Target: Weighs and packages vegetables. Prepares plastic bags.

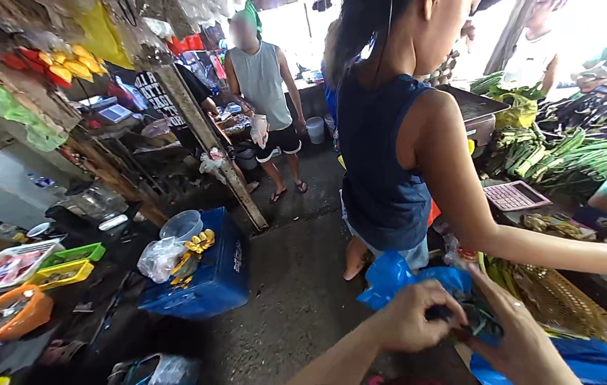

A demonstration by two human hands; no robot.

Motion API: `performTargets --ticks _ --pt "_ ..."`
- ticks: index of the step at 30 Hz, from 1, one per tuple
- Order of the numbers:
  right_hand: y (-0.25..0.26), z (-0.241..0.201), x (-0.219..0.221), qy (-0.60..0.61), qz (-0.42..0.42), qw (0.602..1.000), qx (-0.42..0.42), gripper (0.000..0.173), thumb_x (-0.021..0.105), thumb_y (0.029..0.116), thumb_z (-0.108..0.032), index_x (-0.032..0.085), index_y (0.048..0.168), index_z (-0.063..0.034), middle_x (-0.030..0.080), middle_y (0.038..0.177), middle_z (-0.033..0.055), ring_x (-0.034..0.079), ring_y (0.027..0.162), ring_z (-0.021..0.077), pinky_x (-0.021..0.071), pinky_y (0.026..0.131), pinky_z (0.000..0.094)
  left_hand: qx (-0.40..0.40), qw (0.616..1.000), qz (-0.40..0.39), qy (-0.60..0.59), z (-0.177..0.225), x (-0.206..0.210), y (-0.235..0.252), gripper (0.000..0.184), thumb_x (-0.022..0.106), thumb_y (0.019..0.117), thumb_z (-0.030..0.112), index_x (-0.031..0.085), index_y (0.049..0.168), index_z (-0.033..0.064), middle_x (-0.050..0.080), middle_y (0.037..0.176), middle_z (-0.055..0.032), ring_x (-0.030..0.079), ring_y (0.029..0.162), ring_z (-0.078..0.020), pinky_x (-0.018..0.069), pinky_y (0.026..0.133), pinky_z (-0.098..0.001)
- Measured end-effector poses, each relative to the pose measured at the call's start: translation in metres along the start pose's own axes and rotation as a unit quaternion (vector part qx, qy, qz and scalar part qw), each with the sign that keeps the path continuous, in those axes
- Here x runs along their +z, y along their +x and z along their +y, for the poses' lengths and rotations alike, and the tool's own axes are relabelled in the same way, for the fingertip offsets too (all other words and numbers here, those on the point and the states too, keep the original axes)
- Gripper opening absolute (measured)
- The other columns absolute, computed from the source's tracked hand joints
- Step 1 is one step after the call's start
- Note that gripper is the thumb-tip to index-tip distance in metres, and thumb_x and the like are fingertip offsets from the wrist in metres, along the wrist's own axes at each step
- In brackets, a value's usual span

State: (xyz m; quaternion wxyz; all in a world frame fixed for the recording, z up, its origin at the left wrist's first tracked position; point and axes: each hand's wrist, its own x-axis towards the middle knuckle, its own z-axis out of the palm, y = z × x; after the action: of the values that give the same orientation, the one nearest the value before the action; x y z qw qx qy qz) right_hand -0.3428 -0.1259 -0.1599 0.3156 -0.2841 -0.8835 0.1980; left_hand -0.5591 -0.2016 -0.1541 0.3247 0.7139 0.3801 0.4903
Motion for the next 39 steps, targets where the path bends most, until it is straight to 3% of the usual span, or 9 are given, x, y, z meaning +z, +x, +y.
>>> performTargets --ticks 4,7,12,17,20,28,32,36,39 --pt "0.008 -0.017 0.005 0.086 -0.016 0.996 0.019 0.06 0.063 0.0823 0.006 0.055 0.142 0.0057 0.073 0.119 0.0177 0.073 0.102 0.0266 0.0579 0.094 0.0482 0.025 0.994 -0.039 0.099 0.01 0.009 0.004 0.024 0.065 0.0775 -0.015 0.077 0.093 -0.0009 0.068 0.105 -0.0203 0.065 0.104 -0.0317 0.0528 0.092 -0.0432" --pt "0.003 -0.014 -0.011 0.243 0.038 0.966 0.083 0.033 0.048 0.0996 0.002 0.066 0.128 0.0005 0.072 0.111 0.0058 0.067 0.091 0.0025 0.0567 0.083 0.0224 -0.022 0.966 0.044 0.253 -0.001 -0.003 -0.006 0.023 0.063 0.0818 -0.013 0.077 0.087 0.0031 0.069 0.111 -0.0159 0.064 0.109 -0.0321 0.0551 0.094 -0.0441" --pt "-0.005 -0.016 -0.034 0.503 -0.045 0.857 0.104 0.03 0.053 0.1045 -0.016 0.078 0.111 -0.0299 0.075 0.108 -0.0159 0.067 0.098 -0.0034 0.0552 0.087 0.0185 -0.243 0.887 0.051 0.39 -0.016 -0.028 -0.02 0.047 0.062 0.0859 -0.009 0.072 0.127 0.0114 0.051 0.147 -0.0213 0.052 0.131 -0.0428 0.0481 0.102 -0.0571" --pt "0.002 -0.02 -0.028 0.096 -0.186 0.967 0.145 0.019 0.077 0.0896 -0.017 0.081 0.103 -0.0041 0.073 0.099 0.0176 0.067 0.093 0.0262 0.0546 0.086 0.0441 -0.375 0.843 -0.094 0.373 -0.011 -0.028 -0.018 0.069 0.073 0.0781 -0.007 0.059 0.143 0.0111 0.027 0.166 -0.0179 0.039 0.142 -0.046 0.0441 0.103 -0.0635" --pt "0.005 -0.006 -0.014 -0.101 -0.324 0.911 0.233 0.03 0.076 0.0913 -0.029 0.078 0.107 -0.0034 0.069 0.116 0.029 0.062 0.116 0.0493 0.048 0.096 0.0679 -0.399 0.836 -0.125 0.355 -0.006 -0.027 -0.016 0.035 0.061 0.0905 -0.006 0.067 0.124 0.0003 0.051 0.145 -0.023 0.054 0.128 -0.0442 0.051 0.098 -0.0593" --pt "-0.008 0.013 0.001 -0.234 -0.356 0.841 0.334 0.053 0.07 0.0932 -0.033 0.062 0.13 0.0042 0.066 0.123 0.0324 0.063 0.114 0.0525 0.0492 0.089 0.0712 -0.395 0.837 -0.173 0.338 -0.003 -0.017 -0.01 0.045 0.062 0.0896 -0.004 0.064 0.133 0.0069 0.055 0.139 -0.0219 0.057 0.123 -0.0421 0.0514 0.095 -0.0592" --pt "-0.011 -0.006 -0.023 -0.247 -0.237 0.881 0.328 0.051 0.072 0.0878 -0.013 0.059 0.133 0.006 0.066 0.116 0.0358 0.064 0.108 0.0563 0.0485 0.086 0.0732 -0.309 0.878 -0.095 0.352 0.012 -0.013 -0.007 0.049 0.066 0.0842 -0.007 0.065 0.131 0.0066 0.056 0.14 -0.0224 0.065 0.11 -0.0418 0.0573 0.083 -0.0577" --pt "-0.034 -0.025 -0.044 -0.316 0.263 0.905 0.11 0.039 0.057 0.0935 -0.023 0.064 0.111 0.0105 0.07 0.103 0.0305 0.072 0.092 0.0415 0.0567 0.077 0.0521 0.017 0.915 0.197 0.351 0.003 0.006 -0.007 0.031 0.073 0.0855 0.007 0.069 0.115 -0.0019 0.061 0.136 -0.0227 0.071 0.109 -0.0263 0.0601 0.091 -0.0384" --pt "-0.051 -0.011 -0.047 -0.27 0.247 0.924 0.113 0.037 0.061 0.0962 -0.032 0.066 0.109 0.002 0.07 0.109 0.0242 0.071 0.098 0.0327 0.0584 0.084 0.0457 -0.122 0.9 0.09 0.409 -0.004 0.017 0.009 0.027 0.067 0.0891 0.007 0.068 0.113 -0.0064 0.055 0.141 -0.0304 0.07 0.109 -0.0363 0.0591 0.09 -0.046"
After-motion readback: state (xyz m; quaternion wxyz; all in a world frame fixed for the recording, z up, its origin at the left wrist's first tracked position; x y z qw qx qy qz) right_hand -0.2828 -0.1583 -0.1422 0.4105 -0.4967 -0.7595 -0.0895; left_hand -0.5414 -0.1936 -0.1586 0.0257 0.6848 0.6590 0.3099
